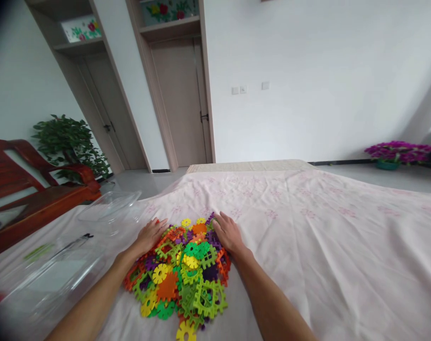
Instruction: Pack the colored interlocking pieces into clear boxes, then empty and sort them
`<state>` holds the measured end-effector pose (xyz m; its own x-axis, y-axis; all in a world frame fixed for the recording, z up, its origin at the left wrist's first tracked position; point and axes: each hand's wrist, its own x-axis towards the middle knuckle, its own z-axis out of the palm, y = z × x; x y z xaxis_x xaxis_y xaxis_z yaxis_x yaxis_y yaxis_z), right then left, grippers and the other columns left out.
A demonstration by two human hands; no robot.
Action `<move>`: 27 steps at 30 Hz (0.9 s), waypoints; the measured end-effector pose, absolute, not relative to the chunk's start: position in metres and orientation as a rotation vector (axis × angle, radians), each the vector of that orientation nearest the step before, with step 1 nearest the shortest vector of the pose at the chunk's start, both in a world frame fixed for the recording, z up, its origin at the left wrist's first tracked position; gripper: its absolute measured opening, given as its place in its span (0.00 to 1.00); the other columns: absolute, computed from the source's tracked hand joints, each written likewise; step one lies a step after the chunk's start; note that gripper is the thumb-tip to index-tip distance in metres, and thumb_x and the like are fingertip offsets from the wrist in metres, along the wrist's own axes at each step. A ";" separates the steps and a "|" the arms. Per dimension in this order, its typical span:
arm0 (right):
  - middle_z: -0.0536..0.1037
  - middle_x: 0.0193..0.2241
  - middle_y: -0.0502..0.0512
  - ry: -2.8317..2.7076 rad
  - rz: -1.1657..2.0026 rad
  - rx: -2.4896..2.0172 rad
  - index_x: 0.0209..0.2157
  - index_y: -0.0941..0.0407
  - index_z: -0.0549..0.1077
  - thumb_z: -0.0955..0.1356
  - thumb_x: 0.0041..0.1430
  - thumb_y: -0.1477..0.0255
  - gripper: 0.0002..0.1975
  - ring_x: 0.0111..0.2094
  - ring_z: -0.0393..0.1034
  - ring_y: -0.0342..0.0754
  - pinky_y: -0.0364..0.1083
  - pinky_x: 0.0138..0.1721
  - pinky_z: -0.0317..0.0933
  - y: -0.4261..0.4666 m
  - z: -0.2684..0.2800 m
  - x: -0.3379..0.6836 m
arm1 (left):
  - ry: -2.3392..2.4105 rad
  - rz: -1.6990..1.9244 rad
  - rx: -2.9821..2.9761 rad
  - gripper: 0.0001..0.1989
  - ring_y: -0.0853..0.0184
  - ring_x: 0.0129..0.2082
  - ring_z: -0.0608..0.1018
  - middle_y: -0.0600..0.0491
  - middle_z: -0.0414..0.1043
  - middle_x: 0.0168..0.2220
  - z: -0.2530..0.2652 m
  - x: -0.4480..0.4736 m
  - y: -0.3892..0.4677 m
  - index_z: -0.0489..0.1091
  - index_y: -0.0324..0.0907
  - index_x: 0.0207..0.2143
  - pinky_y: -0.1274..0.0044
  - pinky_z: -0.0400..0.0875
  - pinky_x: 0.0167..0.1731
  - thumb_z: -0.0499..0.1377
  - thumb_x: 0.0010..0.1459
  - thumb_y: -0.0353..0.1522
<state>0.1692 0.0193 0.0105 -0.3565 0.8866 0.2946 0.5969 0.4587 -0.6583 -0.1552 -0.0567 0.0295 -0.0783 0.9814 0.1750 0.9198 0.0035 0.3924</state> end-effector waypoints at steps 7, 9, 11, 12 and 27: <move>0.76 0.53 0.54 -2.217 0.585 -1.087 0.52 0.49 0.75 0.54 0.68 0.56 0.25 0.55 0.67 0.54 0.53 0.58 0.54 0.011 0.026 0.167 | 1.951 0.649 1.963 0.26 0.62 0.66 0.60 0.53 0.67 0.61 0.025 -0.143 -0.047 0.69 0.45 0.56 0.70 0.51 0.65 0.43 0.65 0.44; 0.80 0.45 0.54 -2.133 0.655 -1.037 0.43 0.50 0.79 0.57 0.67 0.54 0.24 0.48 0.71 0.54 0.50 0.54 0.58 0.010 0.030 0.167 | 1.909 0.674 1.944 0.26 0.62 0.66 0.61 0.53 0.67 0.61 0.025 -0.129 -0.043 0.70 0.45 0.55 0.71 0.50 0.65 0.42 0.65 0.45; 0.81 0.38 0.54 -2.031 0.745 -1.042 0.35 0.51 0.80 0.59 0.65 0.52 0.24 0.43 0.73 0.53 0.48 0.49 0.61 0.010 0.031 0.168 | 1.876 0.701 1.920 0.27 0.61 0.65 0.62 0.53 0.67 0.61 0.027 -0.115 -0.038 0.71 0.46 0.54 0.70 0.51 0.65 0.42 0.65 0.47; 0.81 0.36 0.54 -1.982 0.789 -1.060 0.33 0.51 0.79 0.59 0.64 0.51 0.24 0.42 0.73 0.54 0.48 0.48 0.61 0.010 0.030 0.169 | 1.858 0.715 1.909 0.28 0.60 0.65 0.62 0.53 0.67 0.61 0.029 -0.108 -0.036 0.72 0.47 0.53 0.69 0.51 0.65 0.42 0.65 0.48; 0.80 0.44 0.57 -1.720 0.907 -1.087 0.46 0.56 0.78 0.58 0.63 0.51 0.28 0.47 0.73 0.57 0.53 0.52 0.62 0.024 0.013 0.180 | 1.551 1.069 1.817 0.30 0.62 0.62 0.67 0.50 0.67 0.61 0.063 -0.044 -0.026 0.67 0.41 0.58 0.72 0.58 0.62 0.42 0.66 0.49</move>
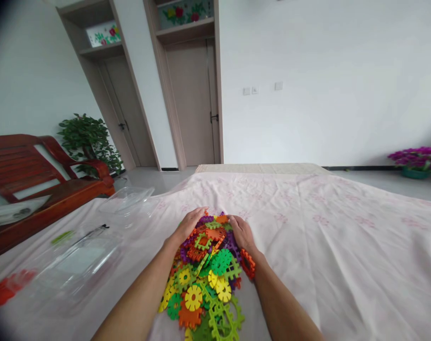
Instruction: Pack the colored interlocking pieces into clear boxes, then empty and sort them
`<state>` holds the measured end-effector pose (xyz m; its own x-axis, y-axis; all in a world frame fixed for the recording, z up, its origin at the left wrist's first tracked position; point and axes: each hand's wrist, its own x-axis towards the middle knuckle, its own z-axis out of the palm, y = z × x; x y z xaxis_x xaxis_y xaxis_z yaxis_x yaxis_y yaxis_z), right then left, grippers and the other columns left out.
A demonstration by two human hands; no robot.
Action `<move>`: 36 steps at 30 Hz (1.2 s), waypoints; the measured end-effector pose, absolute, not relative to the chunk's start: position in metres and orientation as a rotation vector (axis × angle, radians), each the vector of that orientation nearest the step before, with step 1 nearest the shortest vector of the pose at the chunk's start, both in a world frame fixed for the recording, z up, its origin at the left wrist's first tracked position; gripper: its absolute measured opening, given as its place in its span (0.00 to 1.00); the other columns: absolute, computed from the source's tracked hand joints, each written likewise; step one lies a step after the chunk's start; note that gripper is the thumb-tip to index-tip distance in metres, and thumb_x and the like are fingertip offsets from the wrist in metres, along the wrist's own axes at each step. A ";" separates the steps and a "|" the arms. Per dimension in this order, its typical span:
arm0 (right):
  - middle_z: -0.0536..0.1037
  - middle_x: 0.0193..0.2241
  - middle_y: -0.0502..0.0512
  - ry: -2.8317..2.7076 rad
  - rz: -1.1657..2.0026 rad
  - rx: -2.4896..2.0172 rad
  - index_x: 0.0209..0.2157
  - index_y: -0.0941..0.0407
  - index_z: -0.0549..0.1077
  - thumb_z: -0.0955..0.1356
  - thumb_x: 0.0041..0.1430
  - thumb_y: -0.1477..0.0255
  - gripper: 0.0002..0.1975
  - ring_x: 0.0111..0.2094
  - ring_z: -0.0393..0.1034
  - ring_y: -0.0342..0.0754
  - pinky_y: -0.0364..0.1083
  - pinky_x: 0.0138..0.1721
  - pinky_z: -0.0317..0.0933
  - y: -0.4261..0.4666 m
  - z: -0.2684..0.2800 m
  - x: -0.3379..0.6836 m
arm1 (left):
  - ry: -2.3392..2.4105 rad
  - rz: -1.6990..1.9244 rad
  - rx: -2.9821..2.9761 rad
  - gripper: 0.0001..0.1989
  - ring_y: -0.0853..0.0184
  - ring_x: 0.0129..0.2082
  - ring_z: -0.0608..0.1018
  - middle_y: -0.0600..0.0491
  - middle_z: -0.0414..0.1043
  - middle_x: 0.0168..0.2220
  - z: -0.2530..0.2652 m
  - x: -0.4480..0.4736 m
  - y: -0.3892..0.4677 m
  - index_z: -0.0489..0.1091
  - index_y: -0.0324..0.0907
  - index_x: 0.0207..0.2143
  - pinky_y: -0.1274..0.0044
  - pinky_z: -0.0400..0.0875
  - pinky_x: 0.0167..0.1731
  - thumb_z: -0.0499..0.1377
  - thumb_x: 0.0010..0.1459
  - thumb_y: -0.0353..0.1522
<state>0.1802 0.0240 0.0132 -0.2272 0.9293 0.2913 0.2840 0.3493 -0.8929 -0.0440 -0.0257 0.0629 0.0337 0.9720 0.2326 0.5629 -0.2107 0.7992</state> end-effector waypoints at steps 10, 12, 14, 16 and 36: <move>0.80 0.45 0.57 -1.717 0.902 -1.092 0.46 0.55 0.79 0.60 0.62 0.52 0.26 0.49 0.72 0.57 0.54 0.54 0.61 0.024 0.013 0.179 | 1.804 0.826 1.865 0.31 0.63 0.67 0.58 0.48 0.61 0.64 0.026 -0.127 -0.076 0.64 0.43 0.61 0.68 0.45 0.67 0.40 0.66 0.49; 0.80 0.46 0.56 -1.719 0.903 -1.089 0.46 0.54 0.79 0.60 0.62 0.52 0.26 0.49 0.72 0.57 0.54 0.54 0.61 0.026 0.010 0.178 | 1.873 0.796 1.886 0.30 0.62 0.68 0.55 0.48 0.60 0.65 0.016 -0.122 -0.076 0.63 0.44 0.61 0.65 0.41 0.67 0.40 0.66 0.48; 0.80 0.46 0.56 -1.719 0.896 -1.088 0.47 0.54 0.79 0.60 0.61 0.52 0.26 0.50 0.71 0.57 0.54 0.54 0.61 0.028 0.008 0.178 | 1.882 0.815 1.892 0.30 0.60 0.68 0.54 0.48 0.60 0.65 0.011 -0.109 -0.070 0.64 0.44 0.61 0.64 0.41 0.67 0.41 0.66 0.48; 0.80 0.46 0.56 -1.720 0.882 -1.096 0.46 0.54 0.79 0.60 0.61 0.52 0.26 0.50 0.71 0.57 0.53 0.54 0.61 0.029 0.007 0.179 | 1.830 0.847 1.902 0.30 0.61 0.68 0.56 0.48 0.62 0.64 0.012 -0.095 -0.060 0.65 0.43 0.61 0.66 0.43 0.67 0.41 0.66 0.48; 0.82 0.40 0.53 -1.641 0.697 -1.263 0.40 0.50 0.80 0.63 0.55 0.64 0.16 0.42 0.74 0.55 0.51 0.47 0.64 0.046 0.006 0.215 | 1.519 1.091 1.898 0.30 0.62 0.68 0.56 0.49 0.60 0.65 0.067 -0.020 -0.020 0.64 0.42 0.61 0.70 0.45 0.67 0.41 0.67 0.48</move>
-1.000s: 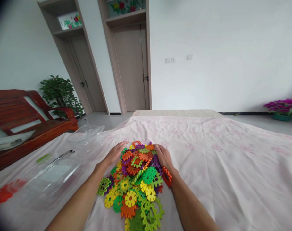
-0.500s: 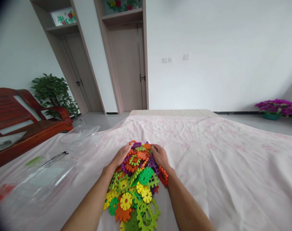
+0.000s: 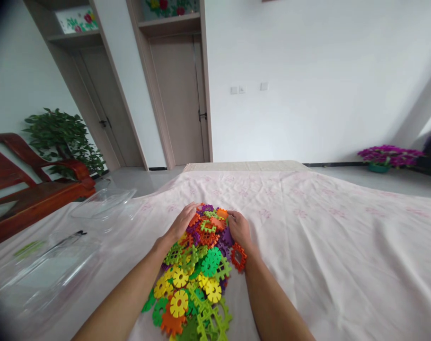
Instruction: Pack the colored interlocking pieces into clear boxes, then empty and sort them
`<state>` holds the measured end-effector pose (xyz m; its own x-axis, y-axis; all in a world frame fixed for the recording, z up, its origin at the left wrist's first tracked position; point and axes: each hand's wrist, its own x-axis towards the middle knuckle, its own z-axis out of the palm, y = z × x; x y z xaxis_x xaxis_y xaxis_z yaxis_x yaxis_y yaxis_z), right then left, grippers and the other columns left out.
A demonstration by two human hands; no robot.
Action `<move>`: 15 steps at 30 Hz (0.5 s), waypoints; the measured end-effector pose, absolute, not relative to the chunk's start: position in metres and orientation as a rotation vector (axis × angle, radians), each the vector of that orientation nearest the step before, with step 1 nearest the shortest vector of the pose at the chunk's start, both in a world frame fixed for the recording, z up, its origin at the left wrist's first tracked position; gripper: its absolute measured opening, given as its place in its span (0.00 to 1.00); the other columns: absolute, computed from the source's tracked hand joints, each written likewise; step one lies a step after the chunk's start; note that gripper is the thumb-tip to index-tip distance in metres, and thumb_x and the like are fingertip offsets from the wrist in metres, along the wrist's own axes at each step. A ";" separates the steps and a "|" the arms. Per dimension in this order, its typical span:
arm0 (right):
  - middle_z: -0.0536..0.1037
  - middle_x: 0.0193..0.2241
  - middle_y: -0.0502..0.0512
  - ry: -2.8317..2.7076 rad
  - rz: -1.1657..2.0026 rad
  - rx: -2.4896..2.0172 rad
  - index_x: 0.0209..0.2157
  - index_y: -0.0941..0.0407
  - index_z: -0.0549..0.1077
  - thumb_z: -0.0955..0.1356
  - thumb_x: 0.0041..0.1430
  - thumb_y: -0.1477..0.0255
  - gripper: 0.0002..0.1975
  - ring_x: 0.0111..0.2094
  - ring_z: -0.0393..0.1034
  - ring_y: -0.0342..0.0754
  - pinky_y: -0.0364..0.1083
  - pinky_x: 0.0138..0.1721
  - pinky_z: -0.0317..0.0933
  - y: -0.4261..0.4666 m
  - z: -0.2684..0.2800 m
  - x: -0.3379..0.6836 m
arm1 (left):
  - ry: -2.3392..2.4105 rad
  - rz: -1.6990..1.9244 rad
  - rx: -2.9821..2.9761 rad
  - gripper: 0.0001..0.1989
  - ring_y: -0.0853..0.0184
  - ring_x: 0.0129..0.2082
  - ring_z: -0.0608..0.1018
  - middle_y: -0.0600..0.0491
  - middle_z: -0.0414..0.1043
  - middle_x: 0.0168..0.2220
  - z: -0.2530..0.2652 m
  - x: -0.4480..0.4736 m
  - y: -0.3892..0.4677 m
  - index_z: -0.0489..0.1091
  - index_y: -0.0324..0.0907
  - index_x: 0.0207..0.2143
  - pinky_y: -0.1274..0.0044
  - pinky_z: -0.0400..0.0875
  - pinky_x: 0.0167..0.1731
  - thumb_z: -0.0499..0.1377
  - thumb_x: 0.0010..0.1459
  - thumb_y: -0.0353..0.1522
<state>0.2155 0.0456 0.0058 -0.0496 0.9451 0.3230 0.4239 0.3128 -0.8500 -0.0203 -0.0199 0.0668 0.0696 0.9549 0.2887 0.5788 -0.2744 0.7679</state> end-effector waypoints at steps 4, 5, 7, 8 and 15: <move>0.82 0.41 0.53 -1.650 0.671 -1.274 0.41 0.51 0.80 0.63 0.55 0.65 0.17 0.44 0.74 0.54 0.51 0.49 0.64 0.046 0.004 0.213 | 1.340 0.857 2.252 0.28 0.55 0.69 0.52 0.52 0.52 0.69 0.094 -0.011 -0.088 0.64 0.51 0.62 0.61 0.44 0.67 0.47 0.65 0.50; 0.82 0.41 0.53 -1.654 0.658 -1.276 0.41 0.51 0.80 0.63 0.55 0.66 0.17 0.44 0.74 0.54 0.51 0.49 0.64 0.046 0.004 0.213 | 1.289 0.742 2.331 0.27 0.54 0.69 0.51 0.53 0.51 0.69 0.097 -0.006 -0.108 0.64 0.54 0.62 0.58 0.42 0.67 0.48 0.64 0.51; 0.82 0.42 0.54 -1.671 0.630 -1.282 0.40 0.51 0.80 0.63 0.54 0.67 0.17 0.44 0.74 0.54 0.51 0.49 0.64 0.046 0.003 0.212 | 1.175 0.580 2.492 0.30 0.51 0.70 0.48 0.53 0.48 0.70 0.094 0.007 -0.144 0.60 0.59 0.63 0.53 0.38 0.67 0.53 0.61 0.53; 0.82 0.42 0.54 -1.682 0.616 -1.282 0.40 0.51 0.80 0.63 0.54 0.68 0.17 0.44 0.74 0.54 0.51 0.49 0.64 0.046 0.002 0.212 | 1.092 0.512 2.580 0.34 0.49 0.70 0.48 0.51 0.48 0.70 0.089 0.014 -0.159 0.57 0.59 0.64 0.52 0.37 0.66 0.56 0.57 0.54; 0.82 0.42 0.55 -1.724 0.565 -1.268 0.41 0.52 0.80 0.62 0.55 0.69 0.17 0.44 0.75 0.53 0.50 0.49 0.64 0.048 -0.006 0.213 | 0.847 0.425 3.047 0.19 0.52 0.67 0.58 0.49 0.63 0.63 0.053 0.036 -0.180 0.66 0.55 0.57 0.50 0.45 0.64 0.53 0.64 0.44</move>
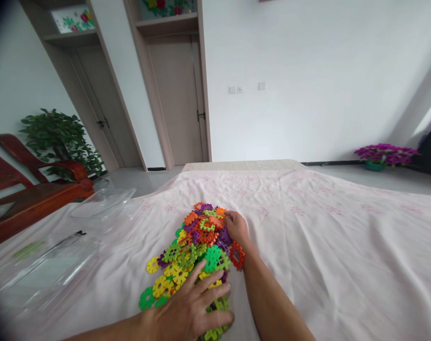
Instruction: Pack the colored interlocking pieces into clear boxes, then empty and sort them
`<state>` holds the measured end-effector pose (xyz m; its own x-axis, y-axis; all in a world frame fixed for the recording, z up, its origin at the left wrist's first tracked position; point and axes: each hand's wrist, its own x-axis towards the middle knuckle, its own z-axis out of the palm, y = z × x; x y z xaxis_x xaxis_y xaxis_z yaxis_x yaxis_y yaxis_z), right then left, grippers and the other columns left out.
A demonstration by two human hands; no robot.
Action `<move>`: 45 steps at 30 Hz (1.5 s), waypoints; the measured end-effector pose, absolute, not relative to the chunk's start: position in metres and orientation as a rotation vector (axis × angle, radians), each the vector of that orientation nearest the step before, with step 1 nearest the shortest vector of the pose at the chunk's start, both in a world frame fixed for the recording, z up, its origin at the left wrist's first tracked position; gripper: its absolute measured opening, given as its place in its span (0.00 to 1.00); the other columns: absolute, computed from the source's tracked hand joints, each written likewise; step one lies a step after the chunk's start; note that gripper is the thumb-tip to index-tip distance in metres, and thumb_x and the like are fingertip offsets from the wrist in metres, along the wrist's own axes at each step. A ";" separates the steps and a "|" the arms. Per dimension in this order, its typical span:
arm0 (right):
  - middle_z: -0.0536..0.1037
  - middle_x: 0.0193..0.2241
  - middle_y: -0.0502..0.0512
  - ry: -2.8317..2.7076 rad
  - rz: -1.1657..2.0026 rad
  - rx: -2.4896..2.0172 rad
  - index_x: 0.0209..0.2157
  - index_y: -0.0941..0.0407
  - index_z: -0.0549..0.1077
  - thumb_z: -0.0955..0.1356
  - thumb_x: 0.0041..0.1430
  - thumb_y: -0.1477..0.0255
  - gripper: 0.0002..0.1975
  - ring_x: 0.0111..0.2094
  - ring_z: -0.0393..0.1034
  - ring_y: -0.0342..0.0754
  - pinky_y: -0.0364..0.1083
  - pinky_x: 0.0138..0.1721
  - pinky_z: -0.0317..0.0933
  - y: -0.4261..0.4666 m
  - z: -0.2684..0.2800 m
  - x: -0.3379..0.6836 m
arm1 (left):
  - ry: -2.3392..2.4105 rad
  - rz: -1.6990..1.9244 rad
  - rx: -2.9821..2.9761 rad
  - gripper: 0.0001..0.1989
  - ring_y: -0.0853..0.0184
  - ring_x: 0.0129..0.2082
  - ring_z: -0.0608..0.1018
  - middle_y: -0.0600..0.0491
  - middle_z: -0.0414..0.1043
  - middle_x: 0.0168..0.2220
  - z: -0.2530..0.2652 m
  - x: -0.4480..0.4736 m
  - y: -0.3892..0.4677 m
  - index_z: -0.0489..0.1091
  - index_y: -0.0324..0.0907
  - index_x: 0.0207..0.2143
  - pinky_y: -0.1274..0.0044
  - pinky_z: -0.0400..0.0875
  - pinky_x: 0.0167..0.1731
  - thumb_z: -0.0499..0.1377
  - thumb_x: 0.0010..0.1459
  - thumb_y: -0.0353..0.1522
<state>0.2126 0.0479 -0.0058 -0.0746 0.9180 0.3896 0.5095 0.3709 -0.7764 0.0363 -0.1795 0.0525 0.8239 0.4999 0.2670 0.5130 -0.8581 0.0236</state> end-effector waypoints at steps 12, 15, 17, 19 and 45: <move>0.81 0.45 0.54 -1.663 0.634 -1.302 0.44 0.52 0.79 0.60 0.60 0.64 0.19 0.46 0.74 0.51 0.47 0.50 0.63 0.053 -0.004 0.215 | -0.671 -0.514 -2.690 0.19 0.53 0.67 0.57 0.52 0.64 0.62 0.056 0.008 -0.083 0.70 0.54 0.53 0.49 0.38 0.65 0.55 0.62 0.46; 0.81 0.44 0.55 -1.580 0.684 -1.282 0.45 0.53 0.78 0.59 0.61 0.61 0.21 0.44 0.74 0.52 0.47 0.48 0.64 0.051 -0.003 0.217 | -0.708 -0.508 -2.641 0.19 0.53 0.67 0.57 0.51 0.62 0.63 0.055 0.000 -0.071 0.69 0.54 0.54 0.47 0.38 0.64 0.55 0.63 0.45; 0.81 0.43 0.56 -1.566 0.700 -1.266 0.45 0.54 0.78 0.58 0.62 0.58 0.23 0.42 0.74 0.52 0.47 0.45 0.64 0.049 0.000 0.218 | -0.774 -0.517 -2.579 0.17 0.54 0.67 0.56 0.50 0.60 0.64 0.055 -0.006 -0.071 0.69 0.54 0.54 0.47 0.40 0.64 0.55 0.64 0.41; 0.81 0.41 0.56 -1.577 0.702 -1.260 0.44 0.55 0.78 0.58 0.63 0.56 0.25 0.41 0.74 0.53 0.47 0.43 0.64 0.047 0.002 0.219 | -0.866 -0.526 -2.512 0.16 0.54 0.68 0.54 0.50 0.58 0.66 0.056 -0.014 -0.080 0.69 0.54 0.54 0.47 0.41 0.64 0.54 0.65 0.33; 0.79 0.29 0.54 -1.631 0.644 -1.284 0.32 0.54 0.77 0.57 0.62 0.52 0.25 0.31 0.70 0.51 0.44 0.30 0.60 0.042 0.001 0.214 | -0.993 -0.447 -2.558 0.26 0.52 0.69 0.52 0.44 0.45 0.70 0.048 -0.038 -0.057 0.61 0.51 0.62 0.46 0.40 0.64 0.54 0.64 0.45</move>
<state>0.2143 0.0422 0.0006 -0.0199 0.9389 0.3437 0.4503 0.3153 -0.8353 -0.0383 -0.0572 0.0476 0.7031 0.5793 0.4124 0.6929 -0.6883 -0.2146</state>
